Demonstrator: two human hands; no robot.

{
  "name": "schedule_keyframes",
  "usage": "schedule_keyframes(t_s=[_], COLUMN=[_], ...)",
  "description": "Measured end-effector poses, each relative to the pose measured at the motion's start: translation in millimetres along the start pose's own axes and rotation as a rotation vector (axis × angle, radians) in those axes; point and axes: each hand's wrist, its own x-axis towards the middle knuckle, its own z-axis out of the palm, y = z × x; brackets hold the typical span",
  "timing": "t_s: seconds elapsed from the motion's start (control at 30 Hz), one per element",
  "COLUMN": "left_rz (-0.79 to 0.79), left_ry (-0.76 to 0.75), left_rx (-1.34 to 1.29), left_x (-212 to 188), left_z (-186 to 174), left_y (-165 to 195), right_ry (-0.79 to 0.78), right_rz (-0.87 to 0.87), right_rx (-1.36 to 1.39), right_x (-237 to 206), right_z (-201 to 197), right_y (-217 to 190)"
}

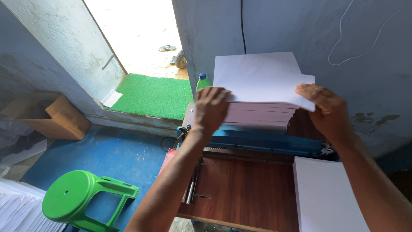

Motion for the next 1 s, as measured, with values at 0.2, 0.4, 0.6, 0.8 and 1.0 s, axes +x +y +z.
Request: schedule_keyframes(t_s=[0.2, 0.4, 0.6, 0.8, 1.0], left_rz=[-0.441, -0.322, -0.513, -0.789, -0.872], left_ry=[0.038, 0.216, 0.148, 0.027, -0.008], left_rx=[-0.475, -0.755, -1.107, -1.161, -1.050], left_x=[1, 23, 31, -22, -137], left_z=[-17, -39, -81, -92, -49], left_y=[-23, -9, 16, 33, 43], right_ry=[0.058, 0.104, 0.093, -0.133, -0.304], right_rz=[0.001, 0.104, 0.241, 0.911, 1.123], right_rx=[-0.066, 0.045, 0.140, 0.156, 0.463], right_x=[3, 2, -11, -61, -146], right_z=[-17, -39, -56, -33, 23], right_y=[-5, -23, -39, -43, -37])
